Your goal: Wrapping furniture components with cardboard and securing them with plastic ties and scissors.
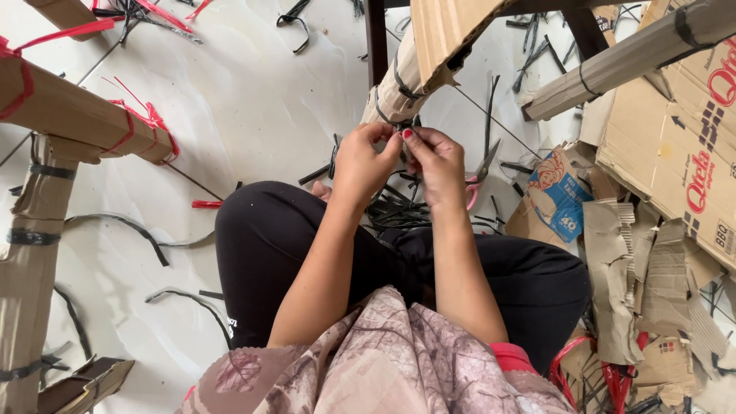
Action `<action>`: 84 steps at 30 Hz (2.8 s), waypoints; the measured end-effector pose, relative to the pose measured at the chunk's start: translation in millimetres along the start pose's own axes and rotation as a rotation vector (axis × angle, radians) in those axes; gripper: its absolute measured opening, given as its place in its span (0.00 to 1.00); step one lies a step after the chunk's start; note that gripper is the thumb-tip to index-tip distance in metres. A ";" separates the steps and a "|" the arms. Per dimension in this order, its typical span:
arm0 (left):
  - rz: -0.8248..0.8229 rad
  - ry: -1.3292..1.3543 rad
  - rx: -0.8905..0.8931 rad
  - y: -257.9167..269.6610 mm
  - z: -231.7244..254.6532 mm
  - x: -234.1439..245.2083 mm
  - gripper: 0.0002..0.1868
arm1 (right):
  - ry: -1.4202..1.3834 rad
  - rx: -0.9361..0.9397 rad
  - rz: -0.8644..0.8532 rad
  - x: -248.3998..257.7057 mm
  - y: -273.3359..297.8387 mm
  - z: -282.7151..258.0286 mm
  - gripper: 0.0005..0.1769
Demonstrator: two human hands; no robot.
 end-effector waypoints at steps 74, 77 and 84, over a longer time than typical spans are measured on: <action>-0.395 0.496 0.033 11.4 -12.4 -35.3 0.17 | 0.374 -0.783 0.390 223.8 0.0 227.3 0.08; -0.464 0.579 0.039 10.9 -19.7 -43.9 0.16 | -0.450 -0.799 0.400 189.4 7.2 184.0 0.09; -0.446 0.345 -0.002 17.4 -5.3 -31.9 0.15 | -0.478 -0.534 -0.225 96.3 72.5 80.6 0.16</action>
Point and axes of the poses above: each hand's wrist, its own y-axis away from the middle knuckle, its own x-axis out of the back of the hand, z = x × y, the point moved 7 cm from there along -y, towards the middle knuckle, and after that the axes turned 3 degrees about -z, right-handed, at the moved point
